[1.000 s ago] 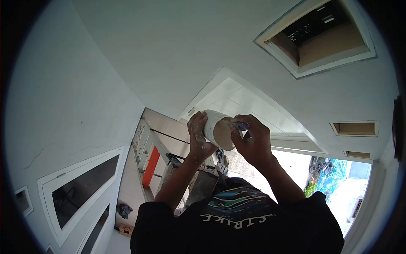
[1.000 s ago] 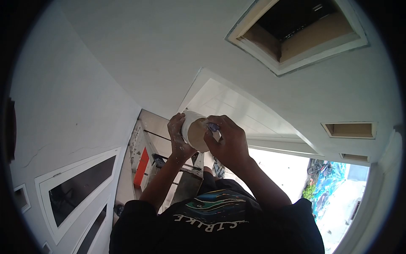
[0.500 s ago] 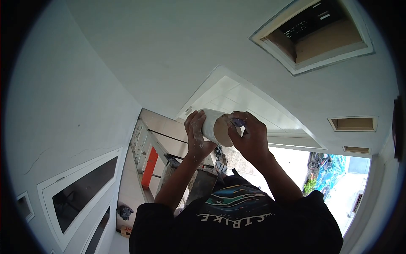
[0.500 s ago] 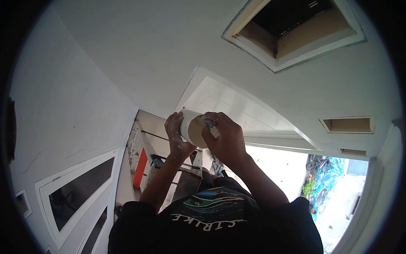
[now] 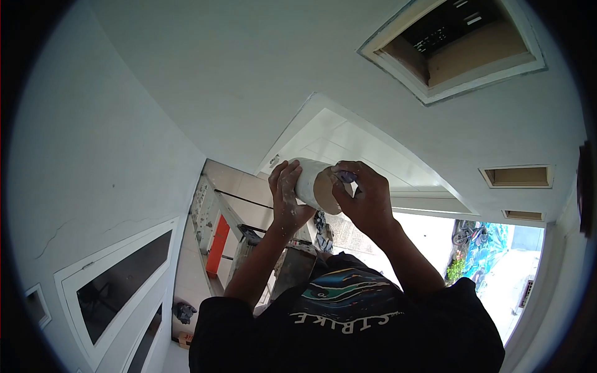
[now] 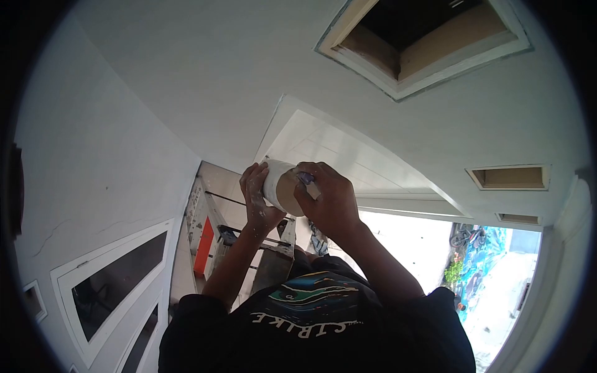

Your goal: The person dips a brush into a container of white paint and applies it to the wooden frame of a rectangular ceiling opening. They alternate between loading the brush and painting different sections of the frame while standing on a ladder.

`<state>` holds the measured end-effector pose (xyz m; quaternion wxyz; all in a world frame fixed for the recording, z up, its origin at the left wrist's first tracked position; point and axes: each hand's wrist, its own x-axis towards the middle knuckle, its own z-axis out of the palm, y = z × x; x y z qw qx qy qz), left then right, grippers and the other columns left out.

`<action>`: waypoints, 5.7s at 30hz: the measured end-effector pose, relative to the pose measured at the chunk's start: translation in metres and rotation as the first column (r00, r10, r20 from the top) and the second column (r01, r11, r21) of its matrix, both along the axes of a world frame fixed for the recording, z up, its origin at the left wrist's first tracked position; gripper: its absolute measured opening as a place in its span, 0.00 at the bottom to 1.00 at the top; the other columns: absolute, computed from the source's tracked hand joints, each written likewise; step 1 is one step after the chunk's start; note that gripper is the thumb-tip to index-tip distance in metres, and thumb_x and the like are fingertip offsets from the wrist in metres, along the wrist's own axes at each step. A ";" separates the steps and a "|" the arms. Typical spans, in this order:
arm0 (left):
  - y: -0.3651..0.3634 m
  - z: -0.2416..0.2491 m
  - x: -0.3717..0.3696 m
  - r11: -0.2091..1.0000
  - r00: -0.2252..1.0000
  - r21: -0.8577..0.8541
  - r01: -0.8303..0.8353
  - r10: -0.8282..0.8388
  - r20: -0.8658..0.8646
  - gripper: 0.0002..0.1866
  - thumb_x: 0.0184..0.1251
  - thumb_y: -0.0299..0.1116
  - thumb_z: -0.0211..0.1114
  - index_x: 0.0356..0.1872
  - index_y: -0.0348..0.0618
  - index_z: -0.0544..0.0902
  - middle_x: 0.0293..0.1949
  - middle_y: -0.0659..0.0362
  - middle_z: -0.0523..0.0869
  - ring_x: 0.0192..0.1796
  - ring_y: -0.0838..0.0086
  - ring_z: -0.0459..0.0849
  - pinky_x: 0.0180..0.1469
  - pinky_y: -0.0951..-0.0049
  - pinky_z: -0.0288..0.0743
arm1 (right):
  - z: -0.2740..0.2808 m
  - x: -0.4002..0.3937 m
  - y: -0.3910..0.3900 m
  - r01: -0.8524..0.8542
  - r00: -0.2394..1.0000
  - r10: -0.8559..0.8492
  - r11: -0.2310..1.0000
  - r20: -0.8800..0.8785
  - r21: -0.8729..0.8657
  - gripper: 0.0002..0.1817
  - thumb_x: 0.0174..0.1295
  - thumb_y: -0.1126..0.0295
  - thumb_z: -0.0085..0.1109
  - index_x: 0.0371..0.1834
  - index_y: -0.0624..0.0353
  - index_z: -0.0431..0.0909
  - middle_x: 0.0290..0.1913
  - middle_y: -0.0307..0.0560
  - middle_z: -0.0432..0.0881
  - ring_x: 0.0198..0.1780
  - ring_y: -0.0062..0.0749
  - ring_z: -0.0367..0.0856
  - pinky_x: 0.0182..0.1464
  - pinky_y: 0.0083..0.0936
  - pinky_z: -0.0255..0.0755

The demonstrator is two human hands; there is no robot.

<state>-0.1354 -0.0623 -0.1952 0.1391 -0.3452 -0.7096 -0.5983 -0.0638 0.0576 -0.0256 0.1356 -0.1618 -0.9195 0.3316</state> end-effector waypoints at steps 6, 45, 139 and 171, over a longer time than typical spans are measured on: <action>0.003 -0.007 0.004 0.999 0.980 0.031 -0.024 0.017 0.200 0.56 0.42 0.41 0.91 0.73 0.39 0.65 0.68 0.43 0.72 0.72 0.44 0.70 0.74 0.44 0.69 | 0.020 0.015 0.006 0.089 0.975 -0.145 0.948 -0.166 -0.305 0.11 0.68 0.82 0.67 0.51 0.67 0.81 0.46 0.47 0.88 0.45 0.18 0.89 0.27 0.11 0.75; -0.005 -0.002 -0.012 0.994 0.993 0.022 -0.105 0.104 0.047 0.60 0.41 0.47 0.91 0.75 0.36 0.67 0.68 0.44 0.76 0.67 0.45 0.75 0.71 0.43 0.72 | 0.012 0.034 0.019 -0.081 0.927 -0.034 0.954 -0.374 -0.289 0.12 0.72 0.85 0.59 0.55 0.65 0.74 0.53 0.58 0.85 0.43 0.31 0.89 0.27 0.20 0.80; -0.004 -0.003 -0.004 0.998 0.981 -0.040 -0.046 0.053 0.185 0.61 0.36 0.42 0.93 0.73 0.33 0.66 0.63 0.45 0.74 0.67 0.46 0.72 0.70 0.42 0.70 | 0.195 -0.086 0.058 0.367 0.344 0.364 0.797 -0.866 0.480 0.08 0.65 0.85 0.61 0.41 0.61 0.76 0.44 0.47 0.79 0.36 0.22 0.79 0.32 0.19 0.73; -0.003 -0.005 -0.001 0.999 0.986 -0.035 -0.037 0.042 0.163 0.61 0.37 0.42 0.94 0.73 0.34 0.65 0.64 0.44 0.73 0.67 0.45 0.72 0.70 0.42 0.69 | 0.200 -0.095 0.049 0.337 0.359 0.435 0.765 -0.826 0.549 0.08 0.60 0.87 0.61 0.40 0.64 0.78 0.39 0.47 0.78 0.39 0.30 0.78 0.41 0.27 0.73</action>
